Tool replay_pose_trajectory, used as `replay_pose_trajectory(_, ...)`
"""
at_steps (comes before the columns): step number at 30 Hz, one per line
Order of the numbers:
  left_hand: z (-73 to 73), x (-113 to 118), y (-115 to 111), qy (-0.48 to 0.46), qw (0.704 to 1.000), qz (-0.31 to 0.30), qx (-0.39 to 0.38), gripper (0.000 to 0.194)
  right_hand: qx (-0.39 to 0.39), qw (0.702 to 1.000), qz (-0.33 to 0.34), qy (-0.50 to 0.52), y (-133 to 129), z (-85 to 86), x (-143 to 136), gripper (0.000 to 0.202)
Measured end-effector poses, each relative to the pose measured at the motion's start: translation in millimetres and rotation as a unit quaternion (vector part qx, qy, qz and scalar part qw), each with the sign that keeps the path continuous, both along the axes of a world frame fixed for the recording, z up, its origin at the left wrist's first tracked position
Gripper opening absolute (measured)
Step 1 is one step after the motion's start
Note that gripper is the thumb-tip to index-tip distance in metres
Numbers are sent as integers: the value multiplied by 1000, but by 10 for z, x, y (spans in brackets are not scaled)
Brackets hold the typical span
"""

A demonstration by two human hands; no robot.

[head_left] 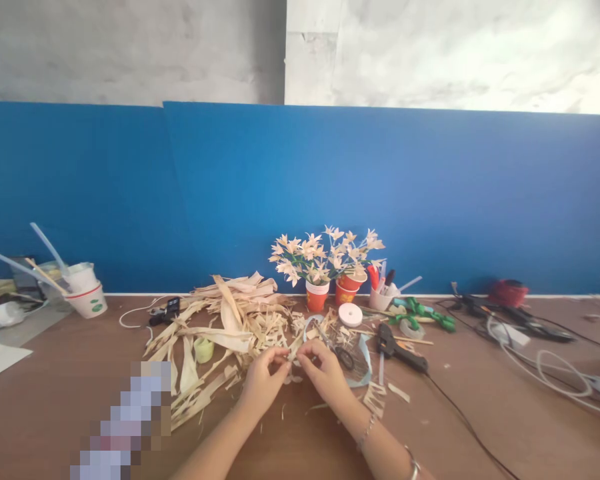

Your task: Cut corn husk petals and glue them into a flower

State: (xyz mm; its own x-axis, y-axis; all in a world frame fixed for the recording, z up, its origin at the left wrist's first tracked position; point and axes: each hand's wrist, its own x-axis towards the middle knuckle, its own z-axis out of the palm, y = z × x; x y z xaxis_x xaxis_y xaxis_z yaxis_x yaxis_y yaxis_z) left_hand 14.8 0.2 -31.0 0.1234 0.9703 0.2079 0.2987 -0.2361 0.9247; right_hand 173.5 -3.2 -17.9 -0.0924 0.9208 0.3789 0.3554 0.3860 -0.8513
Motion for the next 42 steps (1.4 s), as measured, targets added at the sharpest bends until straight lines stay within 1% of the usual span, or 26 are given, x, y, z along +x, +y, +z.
replay_pose_trajectory(3, 11, 8, -9, 4, 1000, 0, 4, 19, 0, 1000, 0, -3, -7, -1, -5, 13)
replay_pose_trajectory(9, 49, 6, -19, 26, 999, 20, 26, 16, 6, 1000, -5, -22, -21, 7, -16, 12)
replay_pose_trajectory(12, 46, -5, -14, 34, 999, 22, 22, 16, 33, 998, -8, -48, -33, 10, -15, 11)
replay_pose_trajectory(15, 29, -14, -4, 40, 999, 20, 16, 18, 81, 994, -14, -75, -48, 12, -5, 8)
replay_pose_trajectory(18, 18, -15, 5, 46, 999, 14, 15, 17, 119, 989, 2, -92, -65, 29, 9, 8)
replay_pose_trajectory(20, 20, -13, 2, 52, 998, 6, 20, 16, 124, 988, 14, -94, -75, 46, 14, 10)
replay_pose_trajectory(25, 41, -8, -26, 78, 996, -8, 49, 13, 107, 990, 32, -85, -79, 55, 11, 15)
replay_pose_trajectory(29, 38, -9, -27, 80, 995, -12, 54, 13, 80, 992, 21, -94, -67, 26, 3, 15)
replay_pose_trajectory(32, 14, -9, -12, 80, 995, -14, 53, 13, 38, 996, 7, -85, -55, 2, -3, 13)
replay_pose_trajectory(36, -11, -2, -3, 76, 996, -16, 39, 13, -9, 999, 5, -43, -35, -10, -10, 10)
replay_pose_trajectory(42, 59, 10, -29, 47, 999, -26, 12, 13, -32, 999, 8, -2, -20, -15, -18, 8)
